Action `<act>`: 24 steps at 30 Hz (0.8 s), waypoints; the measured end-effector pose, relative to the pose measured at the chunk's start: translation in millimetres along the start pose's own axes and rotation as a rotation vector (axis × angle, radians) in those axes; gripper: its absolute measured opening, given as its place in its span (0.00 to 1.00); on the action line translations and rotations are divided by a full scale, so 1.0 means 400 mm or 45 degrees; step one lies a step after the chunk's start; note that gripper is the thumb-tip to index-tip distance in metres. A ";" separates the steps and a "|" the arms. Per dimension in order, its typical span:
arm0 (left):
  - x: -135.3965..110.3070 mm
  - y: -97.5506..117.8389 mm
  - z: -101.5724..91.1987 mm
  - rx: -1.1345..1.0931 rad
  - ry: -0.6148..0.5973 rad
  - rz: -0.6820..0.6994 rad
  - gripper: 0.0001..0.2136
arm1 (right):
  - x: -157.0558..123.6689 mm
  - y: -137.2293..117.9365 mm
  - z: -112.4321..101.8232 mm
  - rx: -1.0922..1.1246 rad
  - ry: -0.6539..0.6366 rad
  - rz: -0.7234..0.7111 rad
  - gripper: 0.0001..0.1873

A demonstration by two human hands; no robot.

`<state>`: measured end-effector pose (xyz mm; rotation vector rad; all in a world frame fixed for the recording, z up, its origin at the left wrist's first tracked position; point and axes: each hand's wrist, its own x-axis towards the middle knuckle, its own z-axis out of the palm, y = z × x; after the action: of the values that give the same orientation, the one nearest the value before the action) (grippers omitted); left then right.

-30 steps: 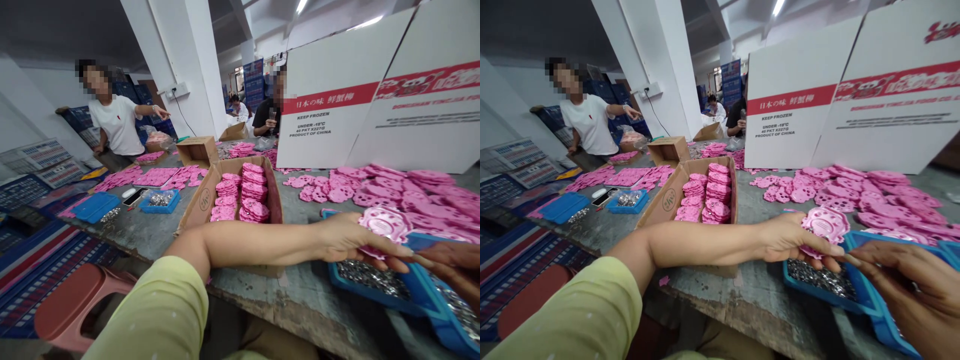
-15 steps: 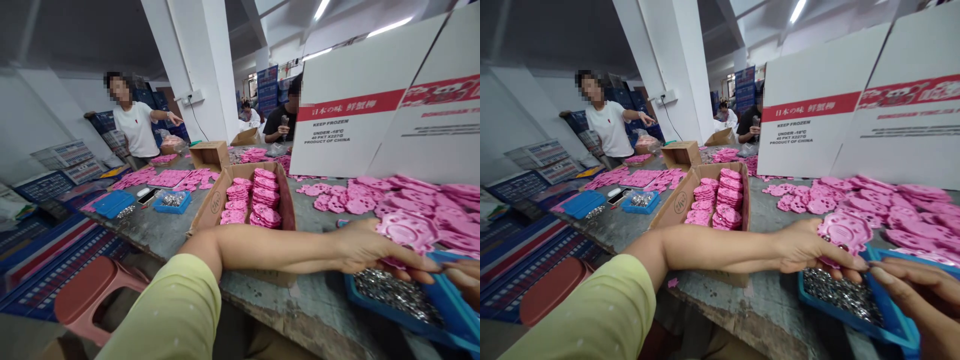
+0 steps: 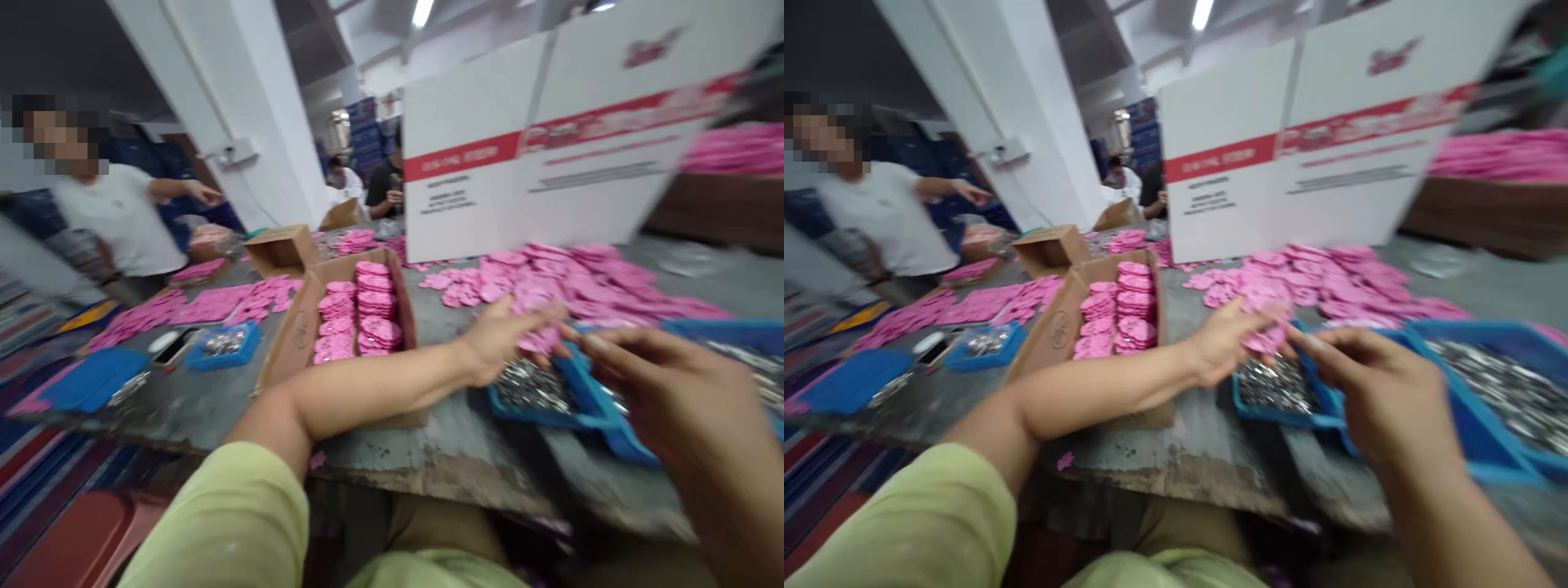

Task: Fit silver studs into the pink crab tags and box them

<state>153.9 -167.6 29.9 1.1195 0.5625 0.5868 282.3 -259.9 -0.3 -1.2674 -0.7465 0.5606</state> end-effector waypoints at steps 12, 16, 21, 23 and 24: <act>-0.022 0.066 0.033 -0.359 -0.181 0.067 0.21 | 0.021 0.003 0.044 0.344 0.054 -0.187 0.11; -0.031 0.068 0.034 -0.319 -0.207 0.099 0.31 | 0.014 -0.012 0.046 0.355 0.007 -0.199 0.09; -0.030 0.064 0.033 -0.270 -0.234 0.136 0.37 | 0.006 -0.019 0.050 0.361 -0.015 -0.183 0.11; -0.031 0.063 0.033 -0.261 -0.244 0.142 0.37 | 0.007 -0.018 0.051 0.371 -0.019 -0.181 0.11; -0.032 0.063 0.033 -0.258 -0.249 0.144 0.37 | 0.007 -0.017 0.051 0.380 -0.020 -0.181 0.11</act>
<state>149.9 -176.9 59.4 1.0065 0.2659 0.6097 268.4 -246.3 9.5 -0.9276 -0.7299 0.5442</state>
